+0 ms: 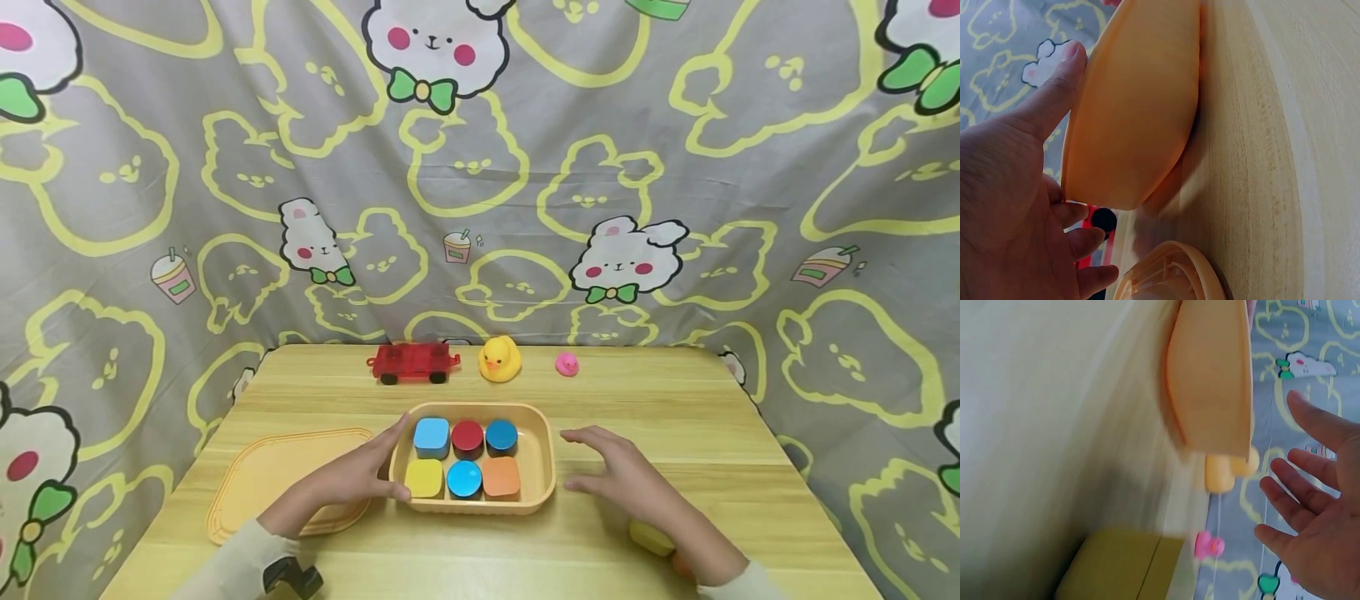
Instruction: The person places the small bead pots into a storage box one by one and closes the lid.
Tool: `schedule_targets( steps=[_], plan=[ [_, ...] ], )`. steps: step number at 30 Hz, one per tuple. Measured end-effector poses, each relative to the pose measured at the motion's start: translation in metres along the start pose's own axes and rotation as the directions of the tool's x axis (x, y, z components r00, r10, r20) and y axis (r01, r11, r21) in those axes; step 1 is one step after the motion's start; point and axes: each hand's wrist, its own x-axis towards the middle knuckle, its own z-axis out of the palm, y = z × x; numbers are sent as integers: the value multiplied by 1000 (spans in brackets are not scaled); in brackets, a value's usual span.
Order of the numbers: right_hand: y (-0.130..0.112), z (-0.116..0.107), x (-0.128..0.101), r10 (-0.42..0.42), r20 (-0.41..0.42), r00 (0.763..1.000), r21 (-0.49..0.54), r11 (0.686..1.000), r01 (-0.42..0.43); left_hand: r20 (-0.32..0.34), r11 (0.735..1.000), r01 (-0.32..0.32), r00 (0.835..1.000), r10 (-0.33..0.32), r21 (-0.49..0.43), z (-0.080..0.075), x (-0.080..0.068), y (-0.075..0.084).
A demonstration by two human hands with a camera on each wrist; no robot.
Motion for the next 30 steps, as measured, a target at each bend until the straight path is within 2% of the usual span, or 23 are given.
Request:
schedule_targets(
  steps=[4,9,16,19,24,30],
  plan=[
    [11,-11,-17,47,20,999,-1,999,-47,-1,1000,1,1000,-1,-4,0,0,1],
    [26,-21,-36,112,96,989,21,993,-115,-1,1000,2,1000,-2,-4,0,0,0],
    [46,-28,-59,148,137,979,-76,987,-139,3,1000,0,1000,0,-3,0,0,-1],
    [55,-29,-66,159,180,971,-97,985,-144,5,1000,-1,1000,1,-4,0,0,-1],
    [66,-30,-74,163,247,955,-60,986,-153,5,1000,-2,1000,2,-3,0,0,-1],
    [72,-27,-78,192,287,938,-20,981,-194,5,1000,2,1000,-2,-5,0,0,0]
  ],
)
